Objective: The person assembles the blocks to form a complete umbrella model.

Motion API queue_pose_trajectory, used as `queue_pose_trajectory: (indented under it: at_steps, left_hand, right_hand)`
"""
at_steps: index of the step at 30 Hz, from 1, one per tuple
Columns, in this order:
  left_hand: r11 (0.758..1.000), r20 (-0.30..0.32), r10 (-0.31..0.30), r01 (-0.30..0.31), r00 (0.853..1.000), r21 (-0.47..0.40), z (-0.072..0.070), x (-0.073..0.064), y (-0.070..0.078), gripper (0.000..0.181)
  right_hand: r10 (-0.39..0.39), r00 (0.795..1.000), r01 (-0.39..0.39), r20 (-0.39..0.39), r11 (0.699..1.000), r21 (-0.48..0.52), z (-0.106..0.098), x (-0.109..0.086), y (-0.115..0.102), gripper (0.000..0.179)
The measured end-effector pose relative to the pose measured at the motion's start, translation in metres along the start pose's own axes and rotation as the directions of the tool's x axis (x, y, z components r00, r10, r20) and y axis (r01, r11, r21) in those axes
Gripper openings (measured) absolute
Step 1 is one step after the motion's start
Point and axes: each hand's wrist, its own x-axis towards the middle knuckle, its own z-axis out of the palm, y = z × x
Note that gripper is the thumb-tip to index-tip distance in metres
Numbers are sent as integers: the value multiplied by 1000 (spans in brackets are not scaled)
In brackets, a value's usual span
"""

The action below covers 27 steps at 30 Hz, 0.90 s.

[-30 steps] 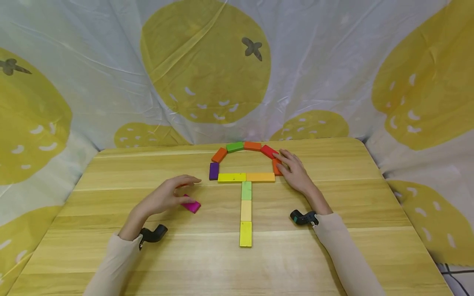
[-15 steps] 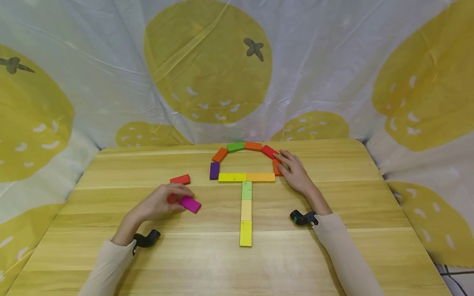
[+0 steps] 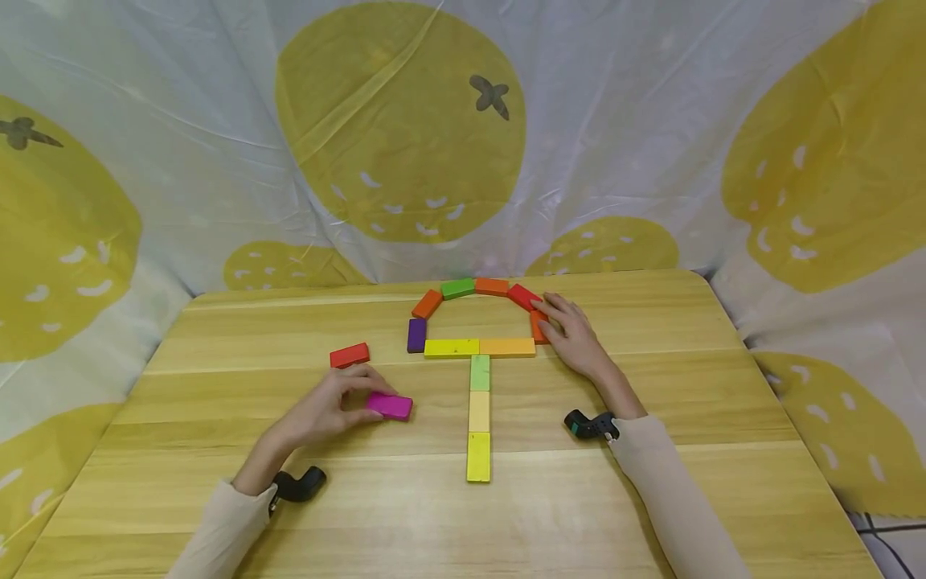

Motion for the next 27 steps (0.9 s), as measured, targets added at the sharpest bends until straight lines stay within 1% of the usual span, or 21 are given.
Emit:
queue_pose_trajectory:
  at_steps: [3,6,8,13,17,22,24,27]
  left_hand:
    - [998,30,16,-15,999,-61,5,-1,9,29]
    - [993,65,56,-49,996,-111,12,-2,19,30]
    - [989,98,64,-50,993,-141,16,-4,25,30]
    - [977,178,105,-68,978,-203,29,-6,39,28]
    - [968,227,153,-100,962,-229,39,-5,51,26]
    - [972,262,197,-153,945,-179,49,-3,63,25]
    - [974,270,202,-165,941,-153,51,-3,67,25]
    - [978,279,188,-154,942,-140,55,-3,71,25]
  right_hand:
    - [0,1000,0,0,1000,0,0,0,-1,46]
    - [-1,1000,1,-1,1000,5,0,0,-1,46]
    - [-2,1000,2,-3,1000,5,0,0,0,46]
    - [0,1000,0,-3,1000,3,1,0,1,46]
    - [-6,1000,6,-5,1000,6,1,0,1,46]
    - [-8,1000,8,-2,1000,0,0,1,1,46]
    - [-7,1000,7,1,1000,-1,0,1,1,46]
    - [-6,1000,6,3,1000,0,-1,1,0,46]
